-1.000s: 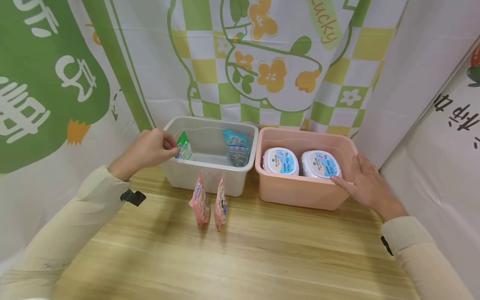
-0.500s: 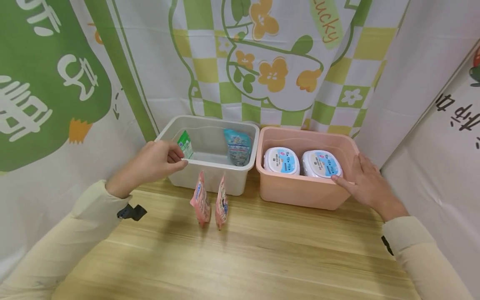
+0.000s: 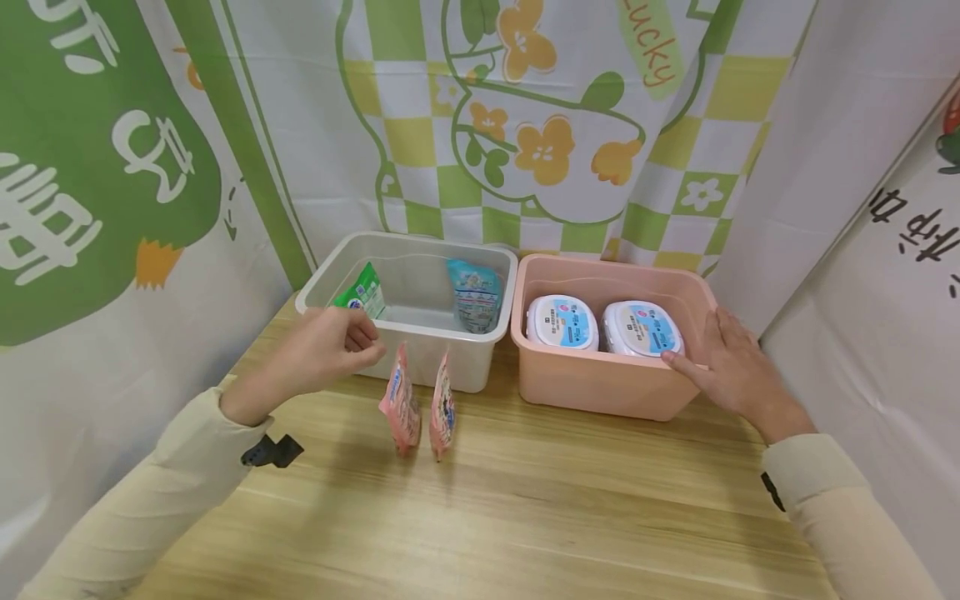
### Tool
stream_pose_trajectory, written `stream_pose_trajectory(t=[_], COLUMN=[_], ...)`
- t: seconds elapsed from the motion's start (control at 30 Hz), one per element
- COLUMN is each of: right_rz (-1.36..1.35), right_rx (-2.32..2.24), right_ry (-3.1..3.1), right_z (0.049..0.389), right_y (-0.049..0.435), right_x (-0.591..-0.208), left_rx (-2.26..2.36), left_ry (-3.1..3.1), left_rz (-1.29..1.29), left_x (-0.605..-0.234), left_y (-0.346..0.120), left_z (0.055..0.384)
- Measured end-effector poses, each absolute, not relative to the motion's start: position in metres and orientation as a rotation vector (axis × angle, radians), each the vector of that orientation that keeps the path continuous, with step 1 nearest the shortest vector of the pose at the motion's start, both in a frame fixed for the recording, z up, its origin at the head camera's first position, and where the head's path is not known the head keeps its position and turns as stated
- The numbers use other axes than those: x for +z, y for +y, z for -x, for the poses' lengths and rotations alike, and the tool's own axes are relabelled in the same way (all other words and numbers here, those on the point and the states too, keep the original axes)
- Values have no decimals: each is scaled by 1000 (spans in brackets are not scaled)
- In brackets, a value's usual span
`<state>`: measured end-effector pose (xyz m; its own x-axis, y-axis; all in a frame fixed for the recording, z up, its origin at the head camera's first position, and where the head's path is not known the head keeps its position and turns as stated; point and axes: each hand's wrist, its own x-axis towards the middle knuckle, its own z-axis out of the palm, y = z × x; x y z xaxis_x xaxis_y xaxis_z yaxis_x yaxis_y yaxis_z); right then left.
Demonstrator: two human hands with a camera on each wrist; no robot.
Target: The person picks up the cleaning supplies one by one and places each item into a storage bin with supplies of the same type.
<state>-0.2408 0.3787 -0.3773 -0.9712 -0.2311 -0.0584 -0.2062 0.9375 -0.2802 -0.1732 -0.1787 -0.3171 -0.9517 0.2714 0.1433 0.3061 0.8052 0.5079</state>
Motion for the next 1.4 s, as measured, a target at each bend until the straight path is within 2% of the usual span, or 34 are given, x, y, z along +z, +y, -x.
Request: stream_pose_trajectory(t=[0.73, 1.4], right_rz=[335, 337], right_rx=[-431, -433], right_ry=[3008, 3009], right_z=[242, 242], right_y=[381, 382], right_x=[-381, -381], left_rx=[-794, -836], left_ry=[-2927, -3010], left_rz=[443, 361], left_x=[-354, -367], left_y=[-166, -155], left_z=[168, 167])
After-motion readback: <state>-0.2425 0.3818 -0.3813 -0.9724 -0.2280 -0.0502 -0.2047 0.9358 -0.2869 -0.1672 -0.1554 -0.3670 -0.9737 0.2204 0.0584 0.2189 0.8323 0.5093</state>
